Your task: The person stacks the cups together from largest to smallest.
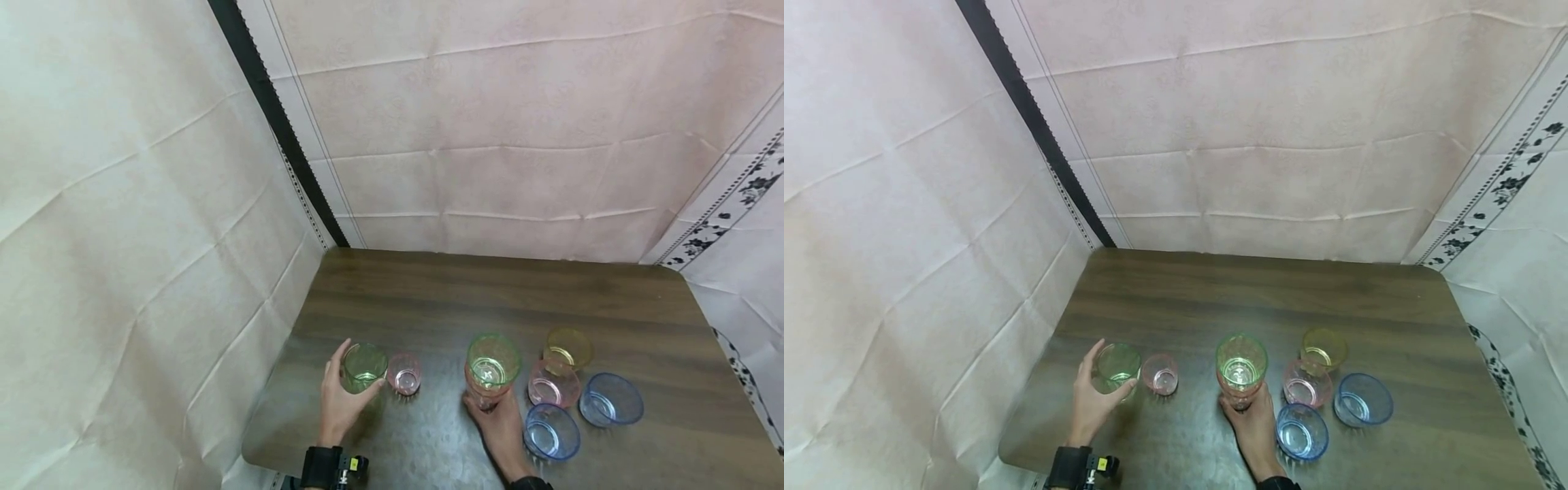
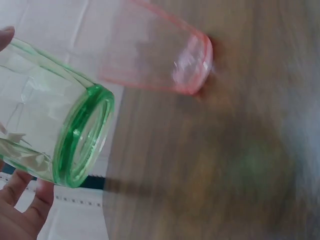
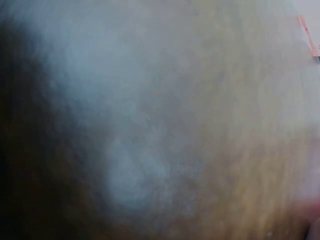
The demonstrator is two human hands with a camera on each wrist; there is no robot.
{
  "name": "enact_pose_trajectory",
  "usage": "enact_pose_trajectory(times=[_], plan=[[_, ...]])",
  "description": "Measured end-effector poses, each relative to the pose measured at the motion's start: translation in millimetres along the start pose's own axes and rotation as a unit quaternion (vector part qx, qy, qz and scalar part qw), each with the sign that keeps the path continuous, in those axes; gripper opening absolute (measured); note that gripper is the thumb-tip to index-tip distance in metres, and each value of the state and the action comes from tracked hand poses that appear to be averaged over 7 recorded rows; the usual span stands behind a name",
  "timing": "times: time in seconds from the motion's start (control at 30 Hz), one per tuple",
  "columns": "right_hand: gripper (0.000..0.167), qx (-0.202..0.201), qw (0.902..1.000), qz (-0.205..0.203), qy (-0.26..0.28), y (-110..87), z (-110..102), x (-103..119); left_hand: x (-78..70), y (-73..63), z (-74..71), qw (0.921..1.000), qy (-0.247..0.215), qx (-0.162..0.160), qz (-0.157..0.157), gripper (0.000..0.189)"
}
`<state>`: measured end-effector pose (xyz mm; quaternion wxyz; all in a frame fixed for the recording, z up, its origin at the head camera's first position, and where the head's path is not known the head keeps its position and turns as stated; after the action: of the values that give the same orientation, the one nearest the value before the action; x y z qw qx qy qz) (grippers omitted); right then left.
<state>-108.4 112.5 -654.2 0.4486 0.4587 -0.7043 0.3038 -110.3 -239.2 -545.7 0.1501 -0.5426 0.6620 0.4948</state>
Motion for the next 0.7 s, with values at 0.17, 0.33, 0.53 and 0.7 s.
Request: enact_pose_trajectory(times=[0.17, 0.33, 0.53, 0.7], plan=[[0.071, 0.003, 1.0000, 0.003, 0.003, 0.2, 0.9, 0.6, -25.2, 8.6, 5.8, 0.9981, -0.045, -0.010, 0.040, 0.097], [0.070, 0.003, 0.9999, 0.009, -0.003, 0.9, 1.1, -0.6, -39.2, 13.5, 14.4, 0.9947, -0.056, -0.002, 0.086, 0.092], [0.066, -0.007, 0.9999, 0.005, -0.009, -0.7, 0.0, 0.5, -45.4, 15.1, 26.9, 0.9948, -0.049, 0.015, 0.088, 0.091], [0.064, -0.003, 1.0000, 0.006, -0.006, 1.0, 0.2, 0.4, -55.7, 16.4, 40.1, 0.9925, -0.062, 0.038, 0.098, 0.092]])
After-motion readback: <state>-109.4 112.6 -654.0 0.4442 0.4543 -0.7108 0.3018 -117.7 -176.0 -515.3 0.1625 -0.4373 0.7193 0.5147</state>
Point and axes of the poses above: each hand's wrist, its own y-axis towards the middle knuckle, its own z-axis out of the palm, x = y × z, the point moved 8 cm from there along y, towards the middle knuckle, and after that the axes turned 14 degrees about z, right-handed, at the moved point
